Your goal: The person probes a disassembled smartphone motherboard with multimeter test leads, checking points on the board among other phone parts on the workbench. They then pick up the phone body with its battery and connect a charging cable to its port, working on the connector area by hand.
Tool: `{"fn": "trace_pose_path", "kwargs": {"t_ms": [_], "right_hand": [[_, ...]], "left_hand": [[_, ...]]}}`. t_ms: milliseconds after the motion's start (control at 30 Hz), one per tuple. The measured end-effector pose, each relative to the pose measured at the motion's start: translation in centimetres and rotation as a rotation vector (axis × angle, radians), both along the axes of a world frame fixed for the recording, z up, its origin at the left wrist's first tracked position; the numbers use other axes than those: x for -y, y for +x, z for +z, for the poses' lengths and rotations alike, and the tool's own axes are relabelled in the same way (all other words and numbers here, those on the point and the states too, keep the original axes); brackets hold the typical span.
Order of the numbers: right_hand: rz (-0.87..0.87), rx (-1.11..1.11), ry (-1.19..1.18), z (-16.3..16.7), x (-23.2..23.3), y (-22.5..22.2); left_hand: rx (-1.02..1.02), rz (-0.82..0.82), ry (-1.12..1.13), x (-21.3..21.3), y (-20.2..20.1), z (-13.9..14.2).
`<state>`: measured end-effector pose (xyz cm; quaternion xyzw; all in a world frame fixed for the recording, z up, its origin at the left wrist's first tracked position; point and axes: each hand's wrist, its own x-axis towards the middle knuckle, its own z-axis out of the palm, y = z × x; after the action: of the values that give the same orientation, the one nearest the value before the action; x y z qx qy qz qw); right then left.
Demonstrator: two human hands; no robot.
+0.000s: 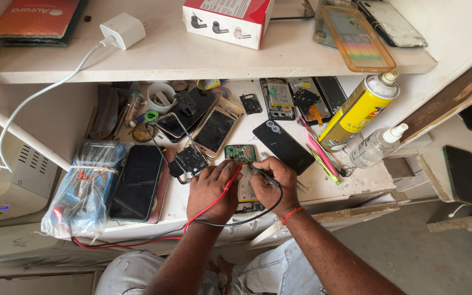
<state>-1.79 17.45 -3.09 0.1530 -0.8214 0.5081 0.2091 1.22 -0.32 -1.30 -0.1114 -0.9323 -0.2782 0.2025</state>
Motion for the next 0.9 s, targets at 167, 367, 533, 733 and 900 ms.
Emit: {"fn": "trace_pose_path", "kwargs": {"t_ms": [167, 367, 533, 733, 900], "right_hand": [[0.010, -0.020, -0.013, 0.1, -0.5, 0.0], [-0.011, 0.023, -0.011, 0.2, -0.4, 0.5], [0.003, 0.012, -0.015, 0.2, -0.6, 0.9], [0.001, 0.019, -0.002, 0.1, 0.4, 2.1], [0.005, 0.008, -0.004, 0.0, 1.1, 3.1]], "left_hand": [[0.003, -0.009, 0.007, -0.5, -0.1, 0.1], [0.012, -0.005, -0.002, -0.5, 0.4, 0.4], [0.009, -0.001, -0.003, -0.6, 0.9, 0.4], [0.011, 0.009, -0.006, 0.4, 2.2, 0.2], [0.016, 0.009, -0.015, 1.0, 3.2, 0.2]]}}
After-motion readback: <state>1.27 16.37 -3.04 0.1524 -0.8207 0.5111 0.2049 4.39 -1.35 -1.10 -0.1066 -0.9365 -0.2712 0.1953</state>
